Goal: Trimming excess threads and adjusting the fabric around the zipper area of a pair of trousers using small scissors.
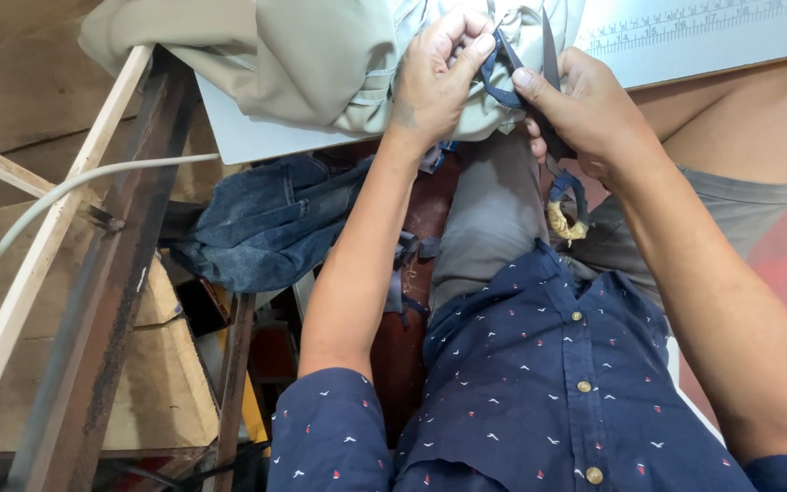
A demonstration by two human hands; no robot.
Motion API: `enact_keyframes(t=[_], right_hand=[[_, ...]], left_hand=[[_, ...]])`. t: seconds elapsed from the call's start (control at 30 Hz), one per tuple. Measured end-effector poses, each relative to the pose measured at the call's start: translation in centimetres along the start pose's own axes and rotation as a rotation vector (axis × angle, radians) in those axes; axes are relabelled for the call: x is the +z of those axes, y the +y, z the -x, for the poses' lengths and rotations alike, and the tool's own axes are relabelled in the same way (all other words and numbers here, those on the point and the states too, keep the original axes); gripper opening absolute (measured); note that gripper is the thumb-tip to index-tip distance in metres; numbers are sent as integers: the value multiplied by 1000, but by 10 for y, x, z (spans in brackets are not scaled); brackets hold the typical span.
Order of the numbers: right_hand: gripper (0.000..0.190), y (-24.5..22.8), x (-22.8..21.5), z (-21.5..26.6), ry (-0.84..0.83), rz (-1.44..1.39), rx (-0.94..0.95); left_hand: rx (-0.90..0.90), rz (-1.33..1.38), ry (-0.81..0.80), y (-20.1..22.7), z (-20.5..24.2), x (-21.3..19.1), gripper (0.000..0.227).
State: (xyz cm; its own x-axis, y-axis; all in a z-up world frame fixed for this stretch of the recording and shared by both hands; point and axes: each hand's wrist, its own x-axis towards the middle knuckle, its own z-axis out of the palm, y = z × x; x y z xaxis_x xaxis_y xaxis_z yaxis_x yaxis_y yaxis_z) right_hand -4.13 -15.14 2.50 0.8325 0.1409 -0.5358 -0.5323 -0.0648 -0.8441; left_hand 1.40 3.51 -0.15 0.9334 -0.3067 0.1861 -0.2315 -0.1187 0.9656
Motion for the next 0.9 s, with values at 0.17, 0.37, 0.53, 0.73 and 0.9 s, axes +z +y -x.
enact_keyframes(t=[0.17,0.37,0.53,0.73,0.9], right_hand=[[30,6,4,-3,-52,-108,24],[37,9,11,-2,-1,-170,43],[39,-3,14,5,17,-122,74],[38,-1,11,1,22,-114,89],[39,-5,13,4,45,-51,96]], left_hand=[[59,2,-20,-6,-2,-1,14],[82,13,4,2,3,-2,16],[74,-20,31,-2,4,2,16],[66,-40,75,-4,4,4,17],[103,-35,80,-5,5,2,14]])
